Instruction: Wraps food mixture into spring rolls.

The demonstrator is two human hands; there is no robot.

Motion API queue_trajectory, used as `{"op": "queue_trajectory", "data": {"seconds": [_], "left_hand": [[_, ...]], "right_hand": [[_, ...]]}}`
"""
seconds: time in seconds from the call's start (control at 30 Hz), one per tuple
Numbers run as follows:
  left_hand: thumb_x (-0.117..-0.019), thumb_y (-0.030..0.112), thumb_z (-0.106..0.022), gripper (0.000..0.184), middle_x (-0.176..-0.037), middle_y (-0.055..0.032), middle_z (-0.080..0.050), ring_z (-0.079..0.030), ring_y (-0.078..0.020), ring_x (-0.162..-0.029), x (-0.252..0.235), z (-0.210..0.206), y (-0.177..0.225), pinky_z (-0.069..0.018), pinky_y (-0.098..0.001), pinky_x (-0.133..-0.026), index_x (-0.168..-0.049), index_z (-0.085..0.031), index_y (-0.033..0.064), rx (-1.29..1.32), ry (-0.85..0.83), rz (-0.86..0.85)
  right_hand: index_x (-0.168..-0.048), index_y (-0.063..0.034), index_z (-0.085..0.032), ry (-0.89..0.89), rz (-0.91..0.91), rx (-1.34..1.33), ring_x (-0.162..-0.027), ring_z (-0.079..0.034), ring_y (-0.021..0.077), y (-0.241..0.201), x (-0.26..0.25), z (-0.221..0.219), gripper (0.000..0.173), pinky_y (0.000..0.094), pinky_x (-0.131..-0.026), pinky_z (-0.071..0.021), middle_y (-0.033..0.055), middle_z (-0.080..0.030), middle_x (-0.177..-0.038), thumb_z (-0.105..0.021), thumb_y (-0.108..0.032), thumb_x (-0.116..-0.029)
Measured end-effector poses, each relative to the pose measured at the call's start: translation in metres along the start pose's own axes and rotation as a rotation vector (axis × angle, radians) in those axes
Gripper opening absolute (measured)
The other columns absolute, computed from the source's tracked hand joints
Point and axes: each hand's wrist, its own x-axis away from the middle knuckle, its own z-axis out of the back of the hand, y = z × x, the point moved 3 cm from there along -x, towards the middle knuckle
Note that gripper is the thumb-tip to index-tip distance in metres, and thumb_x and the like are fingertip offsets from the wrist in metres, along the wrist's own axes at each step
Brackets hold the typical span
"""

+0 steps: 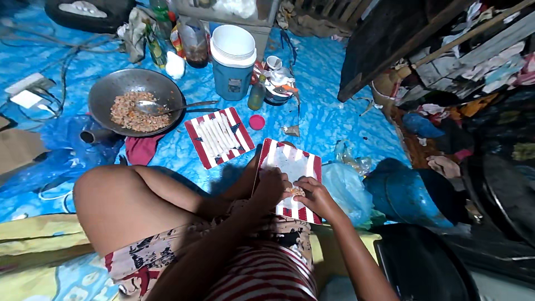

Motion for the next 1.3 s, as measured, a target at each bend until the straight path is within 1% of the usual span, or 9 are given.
{"op": "queue_trajectory", "data": {"seconds": [0.1, 0.23, 0.43, 0.63, 0.87, 0.93, 1.17, 1.27, 1.3], "left_hand": [[-0.0997, 0.030, -0.066, 0.034, -0.121, -0.0216, -0.068, -0.057, -0.0420, -0.125, 0.000, 0.000, 0.001, -0.0413, -0.0571, -0.106, -0.119, -0.074, 0.0029, -0.013, -0.002, -0.006], [-0.0986, 0.034, -0.067, 0.042, -0.123, -0.0222, -0.067, -0.057, -0.0423, -0.124, 0.001, 0.001, 0.005, -0.0422, -0.0566, -0.104, -0.125, -0.071, 0.0015, -0.056, 0.012, -0.012], [-0.1019, 0.030, -0.062, 0.037, -0.125, -0.0220, -0.067, -0.056, -0.0420, -0.126, -0.001, 0.000, 0.009, -0.0407, -0.0557, -0.106, -0.123, -0.072, 0.0020, -0.067, -0.035, 0.009], [-0.0965, 0.038, -0.069, 0.050, -0.132, -0.0196, -0.065, -0.053, -0.0407, -0.131, 0.010, 0.003, 0.002, -0.0393, -0.0590, -0.107, -0.133, -0.067, 0.0044, -0.079, 0.037, 0.023], [-0.0917, 0.037, -0.074, 0.051, -0.133, -0.0188, -0.065, -0.055, -0.0406, -0.130, 0.027, 0.014, -0.012, -0.0368, -0.0564, -0.113, -0.133, -0.069, 0.0075, 0.021, 0.086, 0.069], [-0.0897, 0.035, -0.076, 0.049, -0.130, -0.0200, -0.067, -0.057, -0.0411, -0.128, 0.030, 0.014, -0.017, -0.0384, -0.0572, -0.112, -0.128, -0.071, 0.0060, 0.038, 0.150, 0.064], [-0.0889, 0.035, -0.077, 0.050, -0.128, -0.0220, -0.067, -0.058, -0.0436, -0.126, 0.036, 0.012, -0.024, -0.0397, -0.0584, -0.111, -0.126, -0.071, 0.0029, 0.059, 0.219, 0.043], [-0.0904, 0.043, -0.073, 0.053, -0.125, -0.0196, -0.069, -0.061, -0.0420, -0.121, 0.036, 0.008, -0.028, -0.0418, -0.0588, -0.107, -0.127, -0.071, 0.0043, 0.033, 0.252, -0.032], [-0.0911, 0.044, -0.071, 0.052, -0.122, -0.0184, -0.070, -0.062, -0.0408, -0.119, 0.036, 0.005, -0.029, -0.0418, -0.0593, -0.108, -0.125, -0.072, 0.0051, 0.017, 0.287, -0.058]], "right_hand": [[-0.113, 0.0045, -0.074, 0.020, 0.014, 0.002, -0.107, -0.067, 0.0334, 0.002, 0.002, 0.002, 0.030, 0.0424, -0.095, -0.0543, 0.0248, -0.068, -0.117, -0.075, -0.015, -0.0906], [-0.124, 0.0041, -0.070, 0.002, -0.012, 0.013, -0.110, -0.067, 0.0337, 0.006, 0.009, 0.008, 0.043, 0.0424, -0.096, -0.0539, 0.0253, -0.066, -0.125, -0.078, -0.020, -0.0893], [-0.117, 0.0048, -0.073, 0.012, -0.024, 0.097, -0.098, -0.068, 0.0346, 0.006, 0.017, 0.007, 0.027, 0.0437, -0.092, -0.0547, 0.0248, -0.069, -0.114, -0.068, -0.010, -0.0955], [-0.114, 0.0060, -0.074, 0.069, -0.089, 0.166, -0.105, -0.070, 0.0378, -0.004, 0.022, 0.003, 0.023, 0.0460, -0.098, -0.0544, 0.0255, -0.071, -0.112, -0.064, -0.001, -0.0953], [-0.104, 0.0077, -0.074, 0.179, -0.194, 0.249, -0.099, -0.071, 0.0399, -0.015, 0.018, -0.009, 0.018, 0.0505, -0.092, -0.0562, 0.0256, -0.072, -0.102, -0.060, 0.003, -0.0930], [-0.104, 0.0079, -0.074, 0.165, -0.236, 0.269, -0.099, -0.071, 0.0400, -0.016, 0.016, -0.011, 0.019, 0.0509, -0.091, -0.0560, 0.0258, -0.071, -0.102, -0.060, 0.003, -0.0924], [-0.105, 0.0080, -0.073, 0.057, -0.314, 0.301, -0.102, -0.069, 0.0401, -0.023, 0.010, -0.004, 0.019, 0.0512, -0.093, -0.0542, 0.0262, -0.070, -0.105, -0.059, 0.001, -0.0945], [-0.101, 0.0082, -0.073, 0.087, -0.297, 0.190, -0.097, -0.070, 0.0382, -0.016, 0.012, 0.011, 0.017, 0.0523, -0.090, -0.0546, 0.0258, -0.071, -0.100, -0.062, -0.003, -0.0937], [-0.103, 0.0075, -0.073, 0.108, -0.313, 0.109, -0.095, -0.070, 0.0341, -0.009, 0.014, 0.018, 0.019, 0.0499, -0.089, -0.0551, 0.0242, -0.071, -0.101, -0.065, -0.006, -0.0937]]}}
